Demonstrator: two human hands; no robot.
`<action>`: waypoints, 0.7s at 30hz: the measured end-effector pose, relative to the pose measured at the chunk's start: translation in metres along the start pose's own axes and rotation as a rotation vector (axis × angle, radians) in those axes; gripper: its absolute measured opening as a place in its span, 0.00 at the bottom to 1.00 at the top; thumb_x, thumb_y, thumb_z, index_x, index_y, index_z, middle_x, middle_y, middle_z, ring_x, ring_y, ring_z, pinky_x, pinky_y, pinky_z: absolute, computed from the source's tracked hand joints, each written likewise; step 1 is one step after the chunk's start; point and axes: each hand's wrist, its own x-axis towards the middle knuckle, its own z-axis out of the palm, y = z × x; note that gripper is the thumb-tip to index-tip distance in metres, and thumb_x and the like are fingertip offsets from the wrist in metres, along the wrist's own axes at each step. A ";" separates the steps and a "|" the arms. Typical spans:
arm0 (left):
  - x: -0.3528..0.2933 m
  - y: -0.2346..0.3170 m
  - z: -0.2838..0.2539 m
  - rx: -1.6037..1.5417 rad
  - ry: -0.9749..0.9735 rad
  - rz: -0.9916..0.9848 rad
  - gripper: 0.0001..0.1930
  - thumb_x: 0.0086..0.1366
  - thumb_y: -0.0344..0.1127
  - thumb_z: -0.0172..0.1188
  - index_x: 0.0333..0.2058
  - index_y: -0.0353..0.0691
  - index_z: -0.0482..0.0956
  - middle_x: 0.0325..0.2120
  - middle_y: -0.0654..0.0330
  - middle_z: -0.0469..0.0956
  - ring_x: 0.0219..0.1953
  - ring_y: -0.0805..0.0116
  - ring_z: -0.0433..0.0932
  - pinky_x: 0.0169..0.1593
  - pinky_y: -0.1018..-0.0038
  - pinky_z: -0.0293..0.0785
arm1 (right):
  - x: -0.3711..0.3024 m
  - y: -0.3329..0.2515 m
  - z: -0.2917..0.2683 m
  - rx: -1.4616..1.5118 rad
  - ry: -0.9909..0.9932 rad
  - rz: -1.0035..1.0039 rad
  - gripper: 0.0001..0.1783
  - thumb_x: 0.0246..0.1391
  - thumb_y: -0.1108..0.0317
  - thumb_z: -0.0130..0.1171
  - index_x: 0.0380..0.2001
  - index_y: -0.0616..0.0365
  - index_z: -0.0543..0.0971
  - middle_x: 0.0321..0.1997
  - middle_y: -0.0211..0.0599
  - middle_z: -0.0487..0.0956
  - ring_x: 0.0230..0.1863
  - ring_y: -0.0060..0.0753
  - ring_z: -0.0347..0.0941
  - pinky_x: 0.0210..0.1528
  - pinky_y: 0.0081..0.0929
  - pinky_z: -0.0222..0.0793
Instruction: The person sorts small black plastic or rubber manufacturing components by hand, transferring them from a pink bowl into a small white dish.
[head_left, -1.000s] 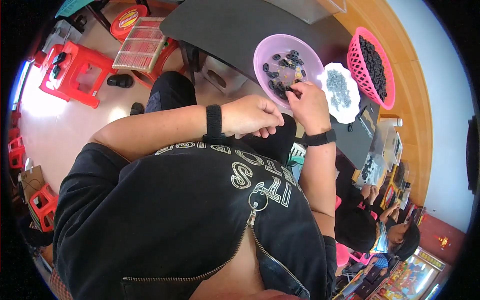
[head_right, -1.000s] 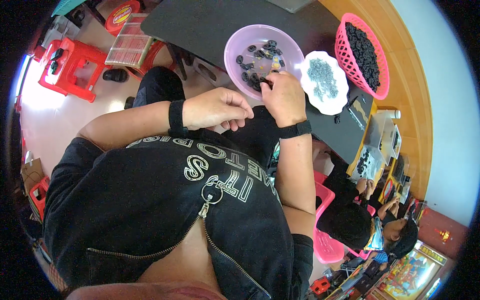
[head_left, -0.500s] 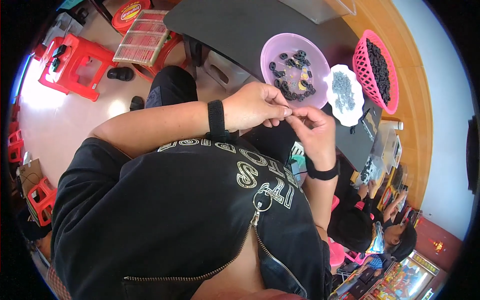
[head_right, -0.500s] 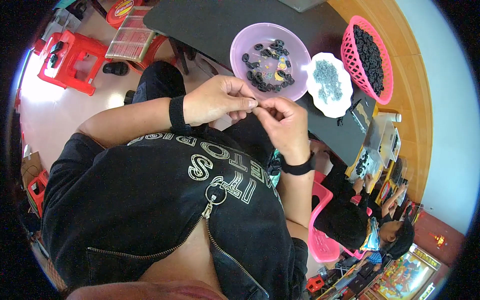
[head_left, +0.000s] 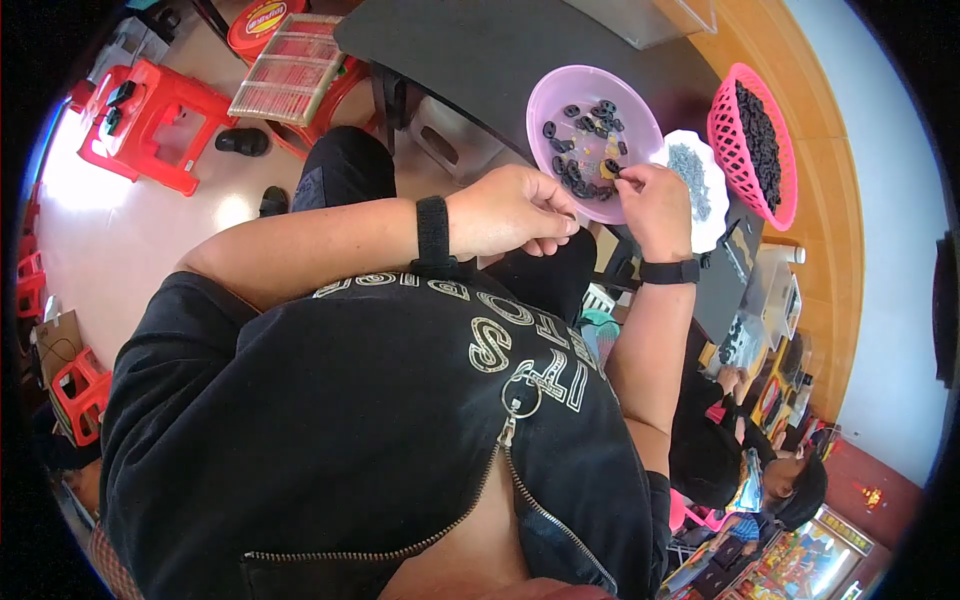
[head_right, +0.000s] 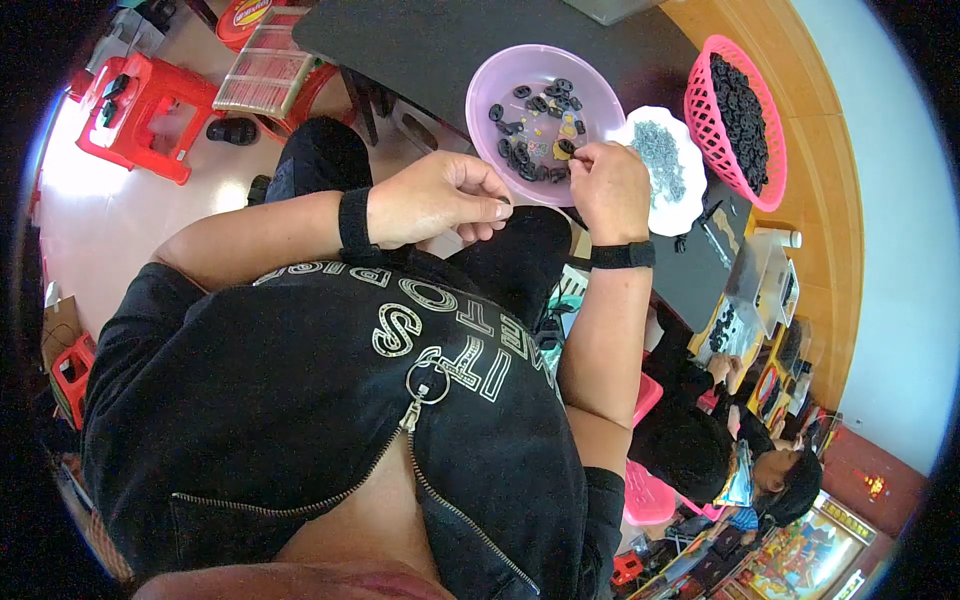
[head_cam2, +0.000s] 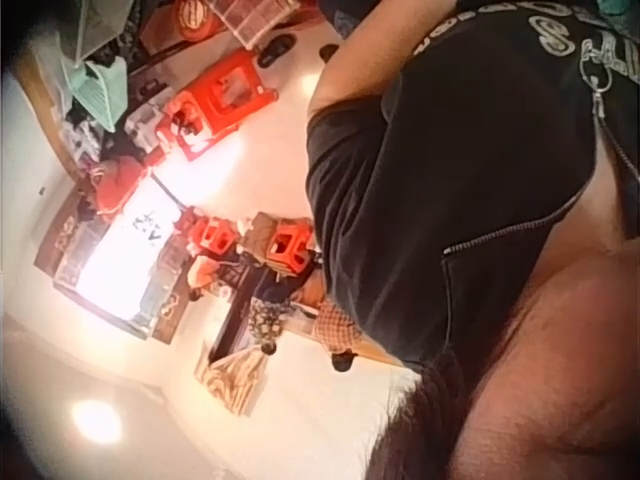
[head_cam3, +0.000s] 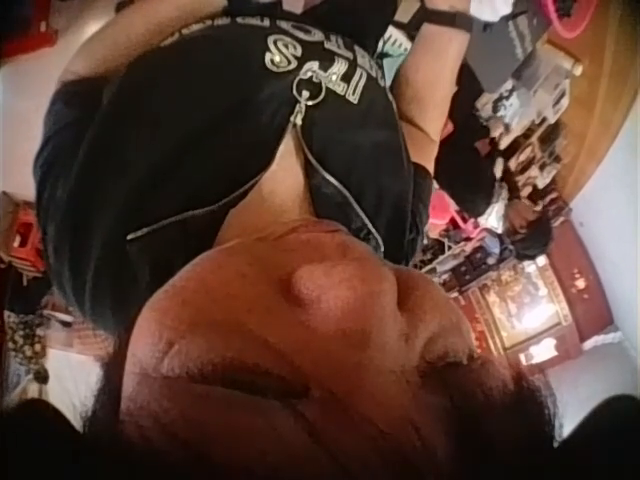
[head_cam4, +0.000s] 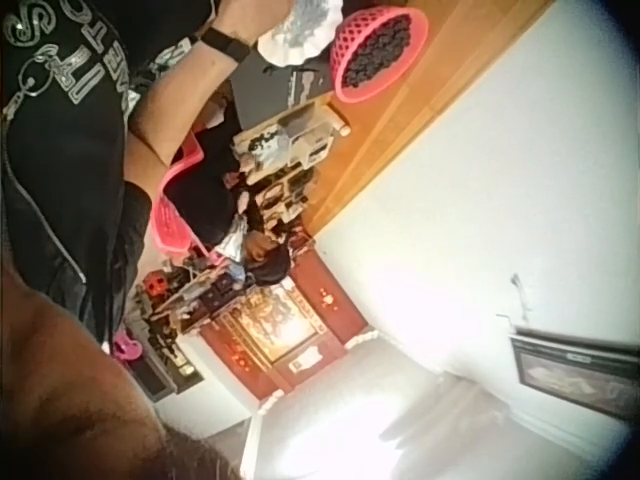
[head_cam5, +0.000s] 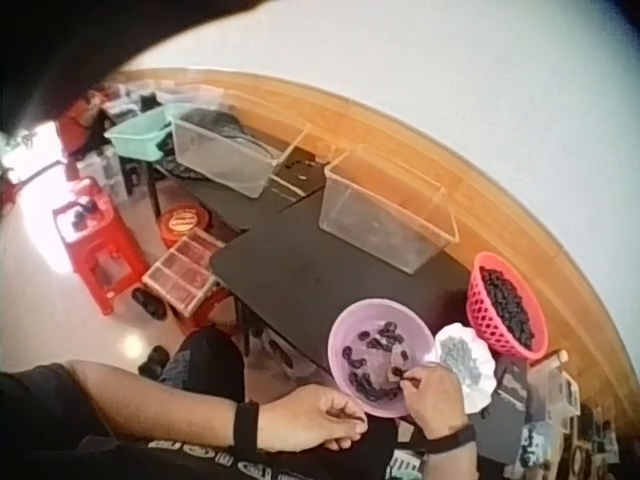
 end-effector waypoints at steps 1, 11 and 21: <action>0.000 -0.001 -0.001 0.001 0.001 -0.002 0.06 0.61 0.32 0.55 0.34 0.35 0.75 0.26 0.65 0.76 0.25 0.79 0.73 0.29 0.84 0.71 | 0.002 -0.001 0.001 -0.005 -0.013 0.043 0.06 0.42 0.69 0.58 0.24 0.60 0.80 0.27 0.44 0.77 0.35 0.47 0.71 0.40 0.37 0.67; 0.002 -0.002 -0.007 0.092 -0.092 -0.023 0.08 0.60 0.33 0.56 0.36 0.37 0.75 0.26 0.66 0.75 0.26 0.80 0.73 0.30 0.84 0.70 | 0.012 -0.009 0.006 -0.017 0.160 -0.130 0.12 0.44 0.72 0.56 0.36 0.58 0.79 0.34 0.45 0.76 0.41 0.47 0.70 0.45 0.37 0.65; 0.001 -0.001 -0.008 0.174 -0.120 -0.074 0.08 0.60 0.35 0.57 0.34 0.38 0.75 0.25 0.66 0.75 0.26 0.80 0.73 0.30 0.83 0.70 | 0.018 -0.040 0.021 0.067 0.048 -0.172 0.05 0.44 0.70 0.56 0.26 0.58 0.79 0.28 0.43 0.76 0.34 0.47 0.72 0.37 0.38 0.68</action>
